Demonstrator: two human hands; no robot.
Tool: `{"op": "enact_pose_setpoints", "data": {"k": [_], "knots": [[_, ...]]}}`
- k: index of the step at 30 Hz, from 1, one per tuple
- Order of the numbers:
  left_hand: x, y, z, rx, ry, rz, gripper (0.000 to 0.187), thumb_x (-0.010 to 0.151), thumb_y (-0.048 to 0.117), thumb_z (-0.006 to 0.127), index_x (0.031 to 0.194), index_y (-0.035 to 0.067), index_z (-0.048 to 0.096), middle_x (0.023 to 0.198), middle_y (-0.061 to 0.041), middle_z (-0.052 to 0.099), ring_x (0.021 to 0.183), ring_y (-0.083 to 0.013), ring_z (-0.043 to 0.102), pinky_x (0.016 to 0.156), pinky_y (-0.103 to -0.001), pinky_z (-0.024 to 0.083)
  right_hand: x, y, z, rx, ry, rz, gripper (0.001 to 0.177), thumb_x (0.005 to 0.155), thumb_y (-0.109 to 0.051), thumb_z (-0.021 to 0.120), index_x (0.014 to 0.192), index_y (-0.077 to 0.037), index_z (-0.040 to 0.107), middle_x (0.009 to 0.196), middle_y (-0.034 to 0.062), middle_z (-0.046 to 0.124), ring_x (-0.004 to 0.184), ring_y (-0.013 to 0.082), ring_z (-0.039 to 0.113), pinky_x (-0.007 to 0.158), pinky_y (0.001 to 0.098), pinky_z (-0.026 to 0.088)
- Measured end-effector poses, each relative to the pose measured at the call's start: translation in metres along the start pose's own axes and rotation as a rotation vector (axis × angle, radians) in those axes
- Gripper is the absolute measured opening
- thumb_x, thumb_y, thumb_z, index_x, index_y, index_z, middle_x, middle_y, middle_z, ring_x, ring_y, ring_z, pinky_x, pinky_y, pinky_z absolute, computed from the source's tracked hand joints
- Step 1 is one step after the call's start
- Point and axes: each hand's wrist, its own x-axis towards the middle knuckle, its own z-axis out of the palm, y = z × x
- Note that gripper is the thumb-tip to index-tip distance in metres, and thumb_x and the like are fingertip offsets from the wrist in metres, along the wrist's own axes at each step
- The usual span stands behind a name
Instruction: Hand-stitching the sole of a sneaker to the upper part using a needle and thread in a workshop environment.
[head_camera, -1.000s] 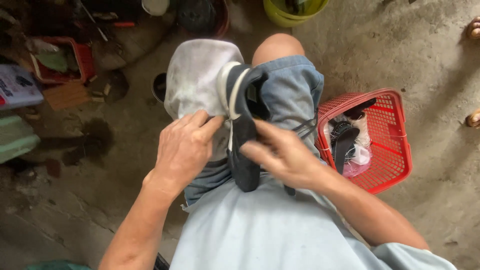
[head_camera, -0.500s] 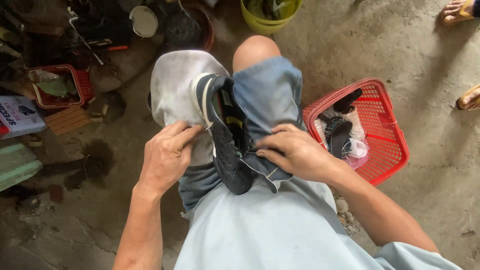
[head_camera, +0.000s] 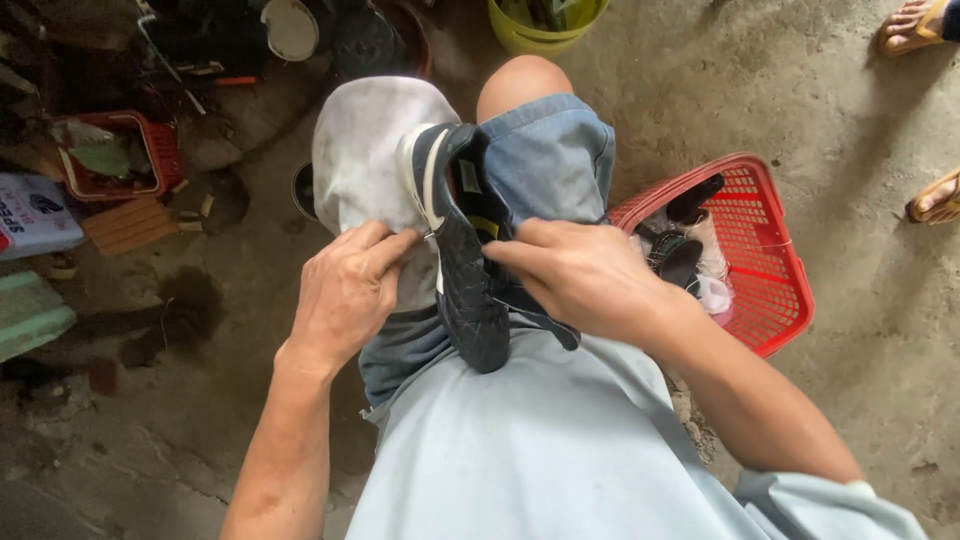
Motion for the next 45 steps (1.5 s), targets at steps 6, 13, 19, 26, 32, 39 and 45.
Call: {"op": "enact_pose_setpoints", "data": {"k": [6,13,19,26,32,39,45], "knots": [[-0.001,0.002,0.003,0.02,0.021,-0.018,0.034,0.091,-0.003,0.055,0.113,0.016,0.073,0.082,-0.001,0.054,0.071,-0.0264,0.055,0.05,-0.043,0.045,-0.002,-0.003,-0.014,0.188,-0.069,-0.028,0.012,0.101,-0.022,0.062,0.105,-0.014,0.069,0.094,0.0043,0.056,0.082,0.0229,0.062,0.064,0.0401,0.049],[0.006,0.001,0.006,0.092,-0.035,-0.005,0.036,0.087,-0.003,0.053,0.11,0.017,0.072,0.08,-0.003,0.055,0.068,-0.0307,0.056,0.046,-0.048,0.046,-0.062,-0.051,-0.096,0.678,-0.167,-0.195,0.027,0.1,-0.024,0.048,0.079,-0.008,0.052,0.128,0.0236,0.058,0.114,0.0376,0.061,0.096,0.0465,0.049],[0.002,0.001,0.0,0.016,-0.056,-0.041,0.035,0.09,0.0,0.05,0.11,0.018,0.072,0.081,-0.001,0.054,0.07,-0.0272,0.055,0.049,-0.046,0.044,-0.206,0.07,-0.082,-0.521,0.514,0.536,0.025,0.129,0.006,0.081,0.113,0.017,0.065,0.142,0.0331,0.063,0.13,0.0452,0.064,0.12,0.0472,0.047],[-0.003,-0.006,0.005,0.037,-0.032,0.015,0.029,0.093,0.003,0.057,0.112,0.018,0.073,0.079,-0.001,0.054,0.075,-0.0247,0.058,0.053,-0.044,0.046,-0.113,0.017,-0.011,0.04,0.473,0.502,0.021,0.098,0.004,0.066,0.111,-0.01,0.076,0.117,0.0091,0.074,0.111,0.023,0.069,0.102,0.0349,0.053],[-0.013,-0.012,0.006,-0.018,-0.015,-0.041,0.019,0.101,0.016,0.058,0.111,0.023,0.073,0.076,-0.003,0.056,0.075,-0.0269,0.065,0.063,-0.039,0.055,-0.081,0.024,0.075,-0.205,0.5,0.379,0.021,0.092,-0.023,0.075,0.112,-0.019,0.073,0.111,0.0037,0.067,0.101,0.0251,0.068,0.081,0.0363,0.058],[-0.01,-0.007,0.005,-0.038,0.0,-0.06,0.021,0.101,0.014,0.059,0.111,0.025,0.074,0.076,-0.003,0.058,0.074,-0.0265,0.066,0.063,-0.037,0.055,-0.102,0.04,0.012,0.308,0.401,0.39,0.016,0.096,-0.01,0.067,0.112,-0.012,0.069,0.097,0.0072,0.075,0.089,0.0198,0.067,0.081,0.0368,0.057],[-0.007,-0.006,0.004,-0.029,-0.024,-0.046,0.02,0.101,0.015,0.058,0.109,0.024,0.074,0.075,-0.002,0.055,0.074,-0.0259,0.066,0.062,-0.037,0.054,-0.133,0.057,-0.032,0.876,0.059,0.573,0.02,0.089,-0.009,0.07,0.109,-0.005,0.072,0.066,0.0095,0.076,0.05,0.0123,0.058,0.046,0.0277,0.051]]}}
